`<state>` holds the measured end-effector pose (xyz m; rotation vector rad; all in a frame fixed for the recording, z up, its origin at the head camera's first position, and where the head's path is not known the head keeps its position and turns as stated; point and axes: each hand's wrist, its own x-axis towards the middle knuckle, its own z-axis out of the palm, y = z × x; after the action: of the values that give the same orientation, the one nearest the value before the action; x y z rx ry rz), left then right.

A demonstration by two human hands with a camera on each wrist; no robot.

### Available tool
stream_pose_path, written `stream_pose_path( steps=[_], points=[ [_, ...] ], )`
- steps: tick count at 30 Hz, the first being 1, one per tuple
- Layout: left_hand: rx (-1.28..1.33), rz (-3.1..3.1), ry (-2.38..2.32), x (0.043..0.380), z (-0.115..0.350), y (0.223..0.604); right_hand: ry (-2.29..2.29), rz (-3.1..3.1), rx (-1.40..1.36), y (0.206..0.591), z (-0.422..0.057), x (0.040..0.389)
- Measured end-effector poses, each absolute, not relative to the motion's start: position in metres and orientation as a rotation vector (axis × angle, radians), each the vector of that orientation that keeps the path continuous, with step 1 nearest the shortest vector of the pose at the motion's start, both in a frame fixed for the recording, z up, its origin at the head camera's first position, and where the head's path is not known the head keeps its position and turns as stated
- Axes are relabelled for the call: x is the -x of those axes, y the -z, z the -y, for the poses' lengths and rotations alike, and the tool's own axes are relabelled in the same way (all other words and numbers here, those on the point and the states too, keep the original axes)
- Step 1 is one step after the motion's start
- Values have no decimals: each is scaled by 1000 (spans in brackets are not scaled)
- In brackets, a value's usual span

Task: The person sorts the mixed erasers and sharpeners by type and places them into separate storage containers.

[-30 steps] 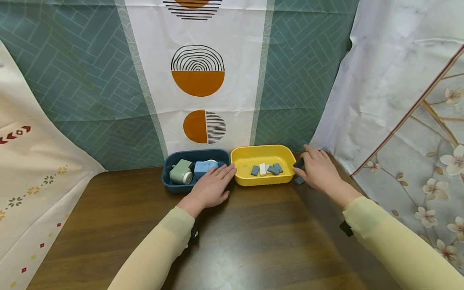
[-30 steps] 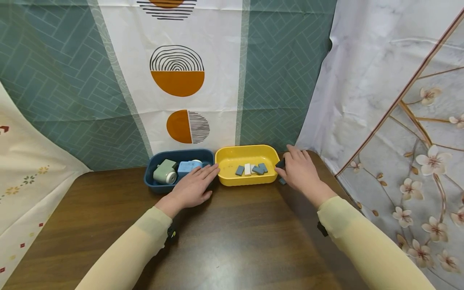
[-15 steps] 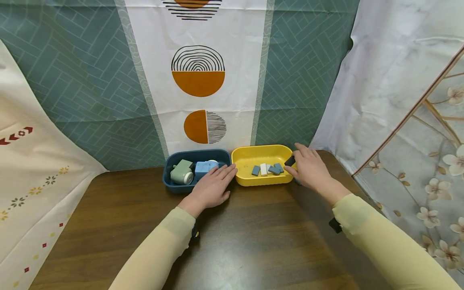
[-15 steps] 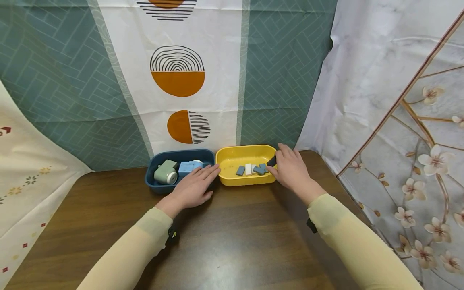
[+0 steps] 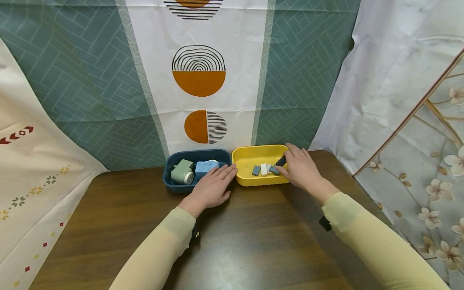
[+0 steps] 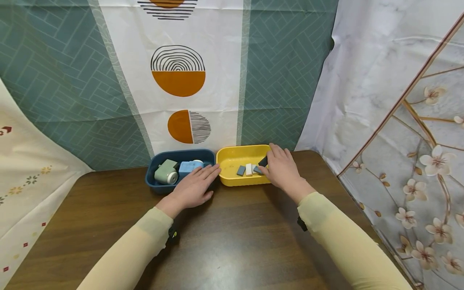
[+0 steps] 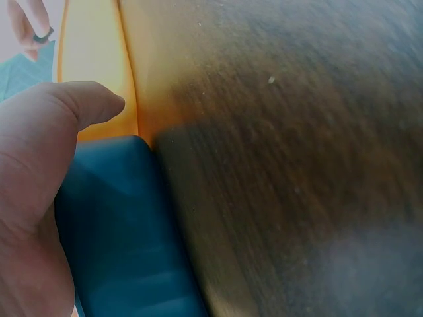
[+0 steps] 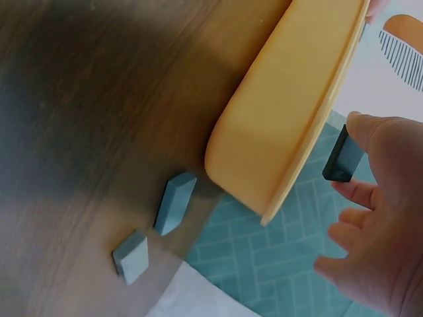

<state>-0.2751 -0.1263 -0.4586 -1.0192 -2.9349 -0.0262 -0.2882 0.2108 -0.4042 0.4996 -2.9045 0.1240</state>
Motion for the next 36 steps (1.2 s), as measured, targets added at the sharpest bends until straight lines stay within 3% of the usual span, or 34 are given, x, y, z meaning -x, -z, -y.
stream_pose_path(
  steps=[36],
  points=[
    [1000, 2953, 51, 276, 127, 460, -81, 2927, -567, 412, -154, 303]
  ],
)
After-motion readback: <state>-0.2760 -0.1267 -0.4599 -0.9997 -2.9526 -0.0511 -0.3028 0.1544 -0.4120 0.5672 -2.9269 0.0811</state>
